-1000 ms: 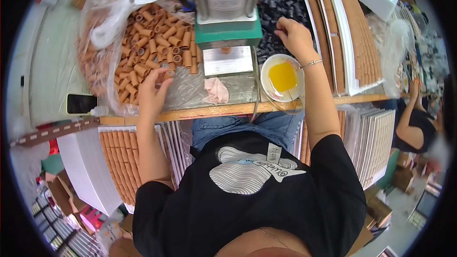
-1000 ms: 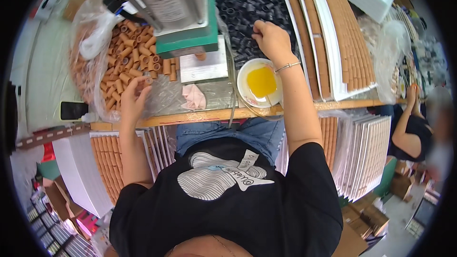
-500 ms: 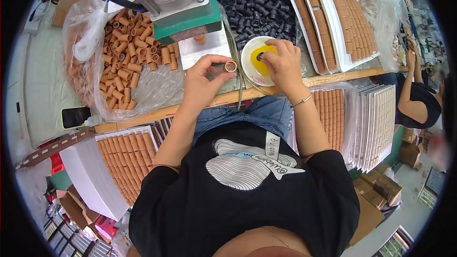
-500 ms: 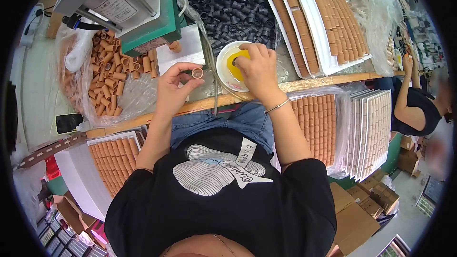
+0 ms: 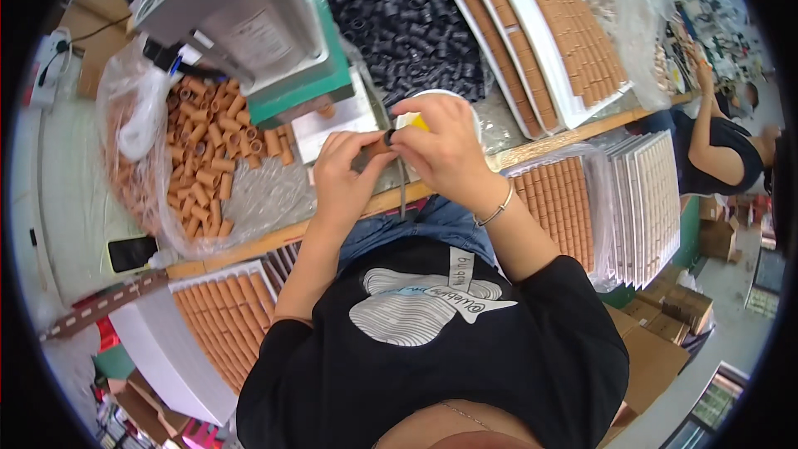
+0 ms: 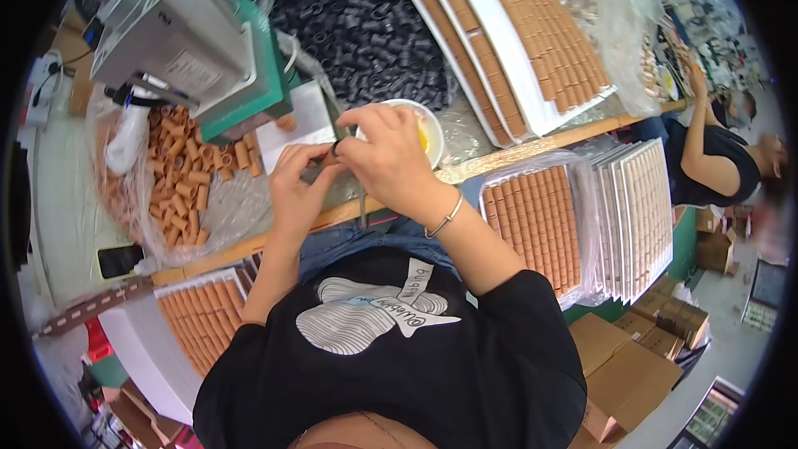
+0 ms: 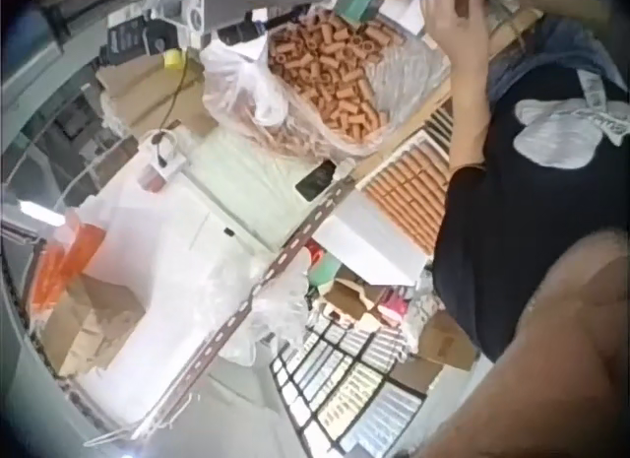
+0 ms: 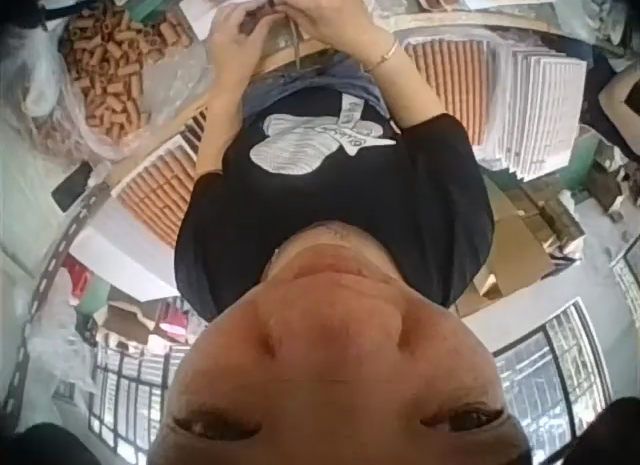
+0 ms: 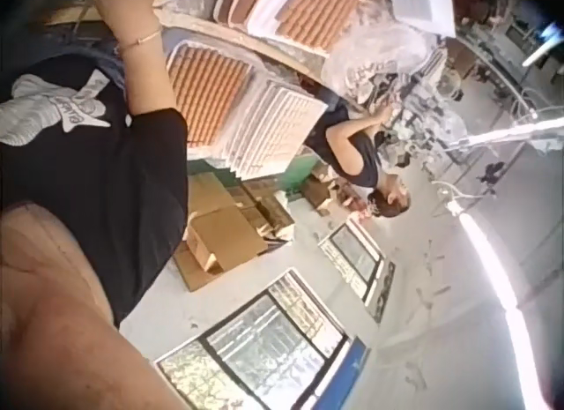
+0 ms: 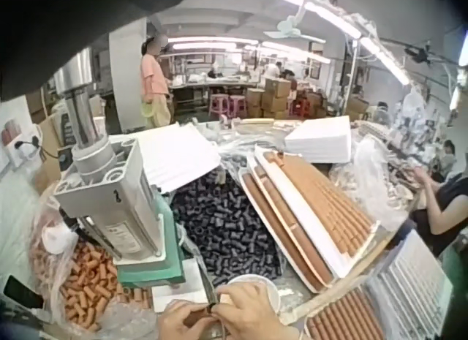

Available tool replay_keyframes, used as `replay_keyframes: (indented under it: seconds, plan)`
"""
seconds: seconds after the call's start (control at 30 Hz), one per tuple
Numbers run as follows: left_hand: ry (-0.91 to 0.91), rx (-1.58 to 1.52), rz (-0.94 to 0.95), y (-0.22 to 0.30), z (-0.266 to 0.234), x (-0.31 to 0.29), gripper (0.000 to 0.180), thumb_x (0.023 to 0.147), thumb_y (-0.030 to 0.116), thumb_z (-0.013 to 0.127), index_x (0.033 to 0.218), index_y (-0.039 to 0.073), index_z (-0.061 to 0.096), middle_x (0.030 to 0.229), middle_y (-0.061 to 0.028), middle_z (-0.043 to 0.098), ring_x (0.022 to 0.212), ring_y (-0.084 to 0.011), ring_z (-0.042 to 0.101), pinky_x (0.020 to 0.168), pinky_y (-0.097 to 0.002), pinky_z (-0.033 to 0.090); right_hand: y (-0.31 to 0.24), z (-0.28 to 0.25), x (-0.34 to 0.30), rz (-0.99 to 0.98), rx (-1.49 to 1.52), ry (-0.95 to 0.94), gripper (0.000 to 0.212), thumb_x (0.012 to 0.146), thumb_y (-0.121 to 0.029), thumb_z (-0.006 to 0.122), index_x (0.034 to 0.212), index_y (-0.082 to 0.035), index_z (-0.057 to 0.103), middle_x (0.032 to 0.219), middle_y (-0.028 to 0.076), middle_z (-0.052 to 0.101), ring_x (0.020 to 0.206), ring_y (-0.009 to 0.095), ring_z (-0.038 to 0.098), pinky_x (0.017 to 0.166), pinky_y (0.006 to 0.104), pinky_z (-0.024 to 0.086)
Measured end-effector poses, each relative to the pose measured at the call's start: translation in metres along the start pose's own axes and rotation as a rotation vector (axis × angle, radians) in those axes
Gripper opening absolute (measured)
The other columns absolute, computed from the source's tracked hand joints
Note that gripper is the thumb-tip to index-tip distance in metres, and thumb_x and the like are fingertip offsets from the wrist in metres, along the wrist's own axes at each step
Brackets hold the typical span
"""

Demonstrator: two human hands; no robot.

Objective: Apply adhesive to small brown cylindrical components and assemble them with black components using a small pneumatic press.

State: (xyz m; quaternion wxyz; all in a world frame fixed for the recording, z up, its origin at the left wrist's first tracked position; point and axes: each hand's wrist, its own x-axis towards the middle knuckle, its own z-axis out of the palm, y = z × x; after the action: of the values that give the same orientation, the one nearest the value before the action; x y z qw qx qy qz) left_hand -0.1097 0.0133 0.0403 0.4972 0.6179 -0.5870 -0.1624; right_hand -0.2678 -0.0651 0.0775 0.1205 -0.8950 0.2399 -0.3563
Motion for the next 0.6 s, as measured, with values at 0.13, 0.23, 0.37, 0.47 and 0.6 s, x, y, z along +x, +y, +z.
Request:
replay_keyframes:
  seconds: [0.13,0.23,0.37,0.47,0.6]
  plan:
    - [0.045,-0.102,-0.061,0.001,-0.001,-0.002,0.028,0.073,0.002,0.076,0.099,0.001,0.066,0.088,-0.0110,0.063,0.079,-0.0228,0.062,0.071,-0.0293,0.048,0.021,-0.015,0.025,0.017,0.173,-0.165,0.014,0.073,-0.021,0.075,0.081,-0.012,0.067,0.105,0.004,0.062,0.093,0.021,0.059,0.081,0.0399,0.041]
    - [-0.044,-0.401,-0.320,-0.020,-0.002,-0.011,0.030,0.081,-0.001,0.070,0.110,0.000,0.062,0.094,-0.0049,0.061,0.083,-0.0135,0.061,0.076,-0.0250,0.049,0.088,-0.037,0.072,0.425,0.369,0.197,0.013,0.083,-0.019,0.072,0.088,-0.008,0.071,0.086,0.009,0.067,0.079,0.022,0.064,0.072,0.0320,0.050]
    - [-0.136,-0.555,-0.404,-0.027,-0.011,-0.021,0.030,0.090,-0.001,0.061,0.119,0.000,0.055,0.093,-0.0047,0.064,0.088,-0.0093,0.060,0.076,-0.0234,0.048,0.251,-0.046,0.151,0.502,-0.016,0.395,0.034,0.085,-0.031,0.068,0.096,0.001,0.067,0.099,0.020,0.068,0.096,0.034,0.062,0.080,0.0440,0.049]
    - [-0.189,-0.530,-0.312,-0.028,-0.019,-0.025,0.032,0.090,-0.004,0.060,0.121,-0.001,0.057,0.094,-0.0017,0.055,0.088,-0.0107,0.060,0.076,-0.0235,0.048,0.302,-0.040,0.190,0.649,-0.314,0.234,0.040,0.082,-0.036,0.069,0.095,0.001,0.067,0.102,0.023,0.068,0.104,0.038,0.061,0.085,0.0455,0.049]
    - [-0.144,-0.745,-0.416,-0.028,-0.029,-0.024,0.032,0.087,-0.005,0.063,0.118,-0.001,0.059,0.109,-0.0040,0.060,0.098,-0.0092,0.057,0.083,-0.0213,0.046,0.303,-0.041,0.199,0.662,-0.408,0.067,0.046,0.080,-0.039,0.071,0.097,0.003,0.066,0.094,0.024,0.068,0.090,0.039,0.066,0.081,0.0464,0.051]
